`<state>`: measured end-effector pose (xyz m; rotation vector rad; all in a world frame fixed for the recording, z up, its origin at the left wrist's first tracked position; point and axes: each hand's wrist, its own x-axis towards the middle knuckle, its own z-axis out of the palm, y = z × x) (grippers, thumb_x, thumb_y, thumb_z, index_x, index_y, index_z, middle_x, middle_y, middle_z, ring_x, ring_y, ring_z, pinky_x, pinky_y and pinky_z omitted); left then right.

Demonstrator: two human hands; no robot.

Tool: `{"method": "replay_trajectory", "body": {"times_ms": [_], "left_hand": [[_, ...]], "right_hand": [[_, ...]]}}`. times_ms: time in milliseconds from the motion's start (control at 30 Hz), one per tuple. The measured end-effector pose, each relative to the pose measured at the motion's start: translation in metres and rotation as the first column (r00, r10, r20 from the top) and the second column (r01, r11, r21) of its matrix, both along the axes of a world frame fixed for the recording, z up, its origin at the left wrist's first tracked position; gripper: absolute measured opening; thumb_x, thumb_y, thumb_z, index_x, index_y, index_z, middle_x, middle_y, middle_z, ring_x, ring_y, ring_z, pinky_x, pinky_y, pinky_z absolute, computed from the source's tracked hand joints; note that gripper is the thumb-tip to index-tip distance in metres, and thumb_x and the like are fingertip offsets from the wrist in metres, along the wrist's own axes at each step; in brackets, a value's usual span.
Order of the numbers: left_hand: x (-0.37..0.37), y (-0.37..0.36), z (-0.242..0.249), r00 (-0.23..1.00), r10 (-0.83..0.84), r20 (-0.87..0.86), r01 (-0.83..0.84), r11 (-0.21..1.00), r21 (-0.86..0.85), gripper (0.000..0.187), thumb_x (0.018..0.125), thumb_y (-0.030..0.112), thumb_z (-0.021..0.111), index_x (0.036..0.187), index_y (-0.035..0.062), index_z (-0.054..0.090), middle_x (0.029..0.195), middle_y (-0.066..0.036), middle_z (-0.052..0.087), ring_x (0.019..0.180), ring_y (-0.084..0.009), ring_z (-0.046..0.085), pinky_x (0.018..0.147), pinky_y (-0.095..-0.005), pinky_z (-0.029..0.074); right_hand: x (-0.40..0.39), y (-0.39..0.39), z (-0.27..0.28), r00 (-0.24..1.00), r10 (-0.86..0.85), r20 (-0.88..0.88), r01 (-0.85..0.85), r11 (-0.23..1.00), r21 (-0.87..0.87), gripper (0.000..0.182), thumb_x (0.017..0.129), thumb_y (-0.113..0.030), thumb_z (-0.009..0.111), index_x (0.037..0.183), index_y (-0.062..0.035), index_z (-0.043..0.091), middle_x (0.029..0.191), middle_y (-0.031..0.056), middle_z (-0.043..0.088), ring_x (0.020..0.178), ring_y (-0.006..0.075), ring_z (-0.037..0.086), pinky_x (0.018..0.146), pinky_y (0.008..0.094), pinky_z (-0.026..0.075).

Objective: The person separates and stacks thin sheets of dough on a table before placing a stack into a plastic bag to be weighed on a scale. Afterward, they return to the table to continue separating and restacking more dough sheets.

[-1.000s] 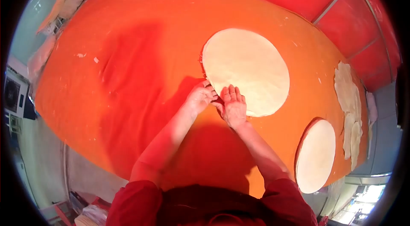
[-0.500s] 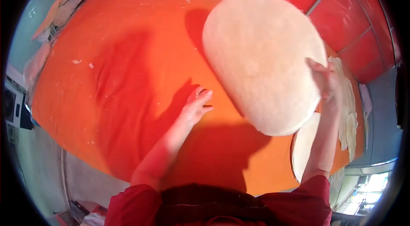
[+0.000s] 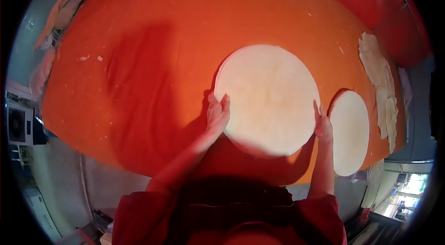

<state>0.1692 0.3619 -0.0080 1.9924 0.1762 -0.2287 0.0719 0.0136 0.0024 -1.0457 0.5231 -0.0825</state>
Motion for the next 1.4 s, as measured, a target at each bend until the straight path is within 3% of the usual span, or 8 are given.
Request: {"method": "replay_trajectory", "body": {"times_ms": [200,267,533,633,800,967,1267,1400], "left_hand": [[0.013,0.005,-0.014,0.999,-0.032,-0.016,0.029,0.986,-0.167,0.045,0.074,0.012,0.055,0.111,-0.0026,0.034,0.090,-0.017,0.056,0.081,-0.0283,0.058,0.070,-0.0354,0.046],[0.019,0.027,-0.038,0.957,-0.149,-0.247,-0.065,0.723,-0.688,0.038,0.073,0.002,0.060,0.105,0.0015,0.041,0.093,-0.009,0.055,0.080,-0.0211,0.058,0.070,-0.0341,0.048],[0.000,0.086,0.008,0.927,-0.208,-0.312,-0.192,0.452,-0.871,0.041,0.085,0.028,0.050,0.117,0.0011,0.046,0.113,-0.016,0.051,0.106,-0.0250,0.049,0.088,-0.0353,0.040],[0.000,0.091,-0.035,0.976,-0.055,-0.211,-0.117,0.686,-0.718,0.067,0.085,0.049,0.041,0.128,-0.0009,0.029,0.125,-0.014,0.042,0.115,-0.0239,0.039,0.095,-0.0332,0.032],[-0.001,0.055,0.020,0.974,0.063,-0.219,-0.046,0.995,0.084,0.073,0.080,0.051,0.049,0.123,-0.0041,0.030,0.117,-0.018,0.048,0.108,-0.0236,0.046,0.088,-0.0320,0.037],[-0.002,0.100,-0.019,0.948,-0.185,-0.260,-0.062,0.691,-0.720,0.036,0.075,0.005,0.061,0.108,0.0004,0.047,0.094,-0.009,0.054,0.085,-0.0160,0.054,0.074,-0.0266,0.043],[-0.026,0.085,-0.047,0.995,0.082,0.053,-0.063,0.952,-0.299,0.028,0.078,0.009,0.060,0.102,0.0016,0.048,0.092,-0.007,0.056,0.087,-0.0154,0.055,0.073,-0.0302,0.045],[-0.020,0.083,-0.016,0.984,0.090,-0.155,-0.169,0.750,-0.640,0.024,0.079,0.008,0.057,0.100,-0.0002,0.050,0.093,-0.008,0.057,0.081,-0.0185,0.057,0.072,-0.0320,0.046]], "right_hand": [[0.018,0.002,-0.026,0.904,-0.368,-0.216,0.175,0.781,-0.599,0.040,0.081,-0.015,0.057,0.111,0.0090,0.046,0.110,0.0148,0.053,0.097,0.0224,0.053,0.085,0.0320,0.043],[0.021,-0.028,-0.054,0.946,-0.309,-0.099,0.218,0.832,-0.510,0.035,0.080,-0.011,0.057,0.107,0.0094,0.048,0.106,0.0150,0.054,0.093,0.0229,0.054,0.081,0.0333,0.044],[-0.051,0.059,0.022,0.984,0.177,-0.019,-0.177,0.969,-0.173,0.056,0.080,-0.013,0.056,0.126,0.0060,0.031,0.121,0.0137,0.045,0.112,0.0237,0.042,0.094,0.0357,0.033],[-0.045,0.064,0.023,0.987,0.124,0.098,-0.149,0.934,0.325,0.058,0.084,-0.023,0.050,0.130,0.0034,0.026,0.127,0.0152,0.039,0.120,0.0233,0.034,0.097,0.0370,0.029],[-0.004,0.068,0.008,1.000,-0.010,-0.016,0.002,0.915,-0.404,0.055,0.084,-0.018,0.051,0.129,0.0008,0.027,0.125,0.0103,0.036,0.114,0.0194,0.035,0.092,0.0333,0.037],[0.006,0.058,-0.017,0.956,-0.278,-0.093,0.230,0.908,-0.351,0.058,0.075,0.003,0.059,0.126,0.0017,0.031,0.118,0.0100,0.042,0.104,0.0191,0.045,0.089,0.0296,0.039],[-0.001,0.073,-0.030,0.976,-0.190,0.106,0.216,0.897,-0.386,0.039,0.068,-0.005,0.068,0.102,0.0066,0.052,0.093,0.0122,0.059,0.082,0.0180,0.058,0.072,0.0288,0.048],[-0.001,0.047,-0.034,0.982,-0.188,0.006,0.185,0.962,-0.202,0.034,0.068,0.000,0.066,0.098,0.0089,0.052,0.096,0.0153,0.059,0.086,0.0236,0.058,0.076,0.0339,0.048]]}}
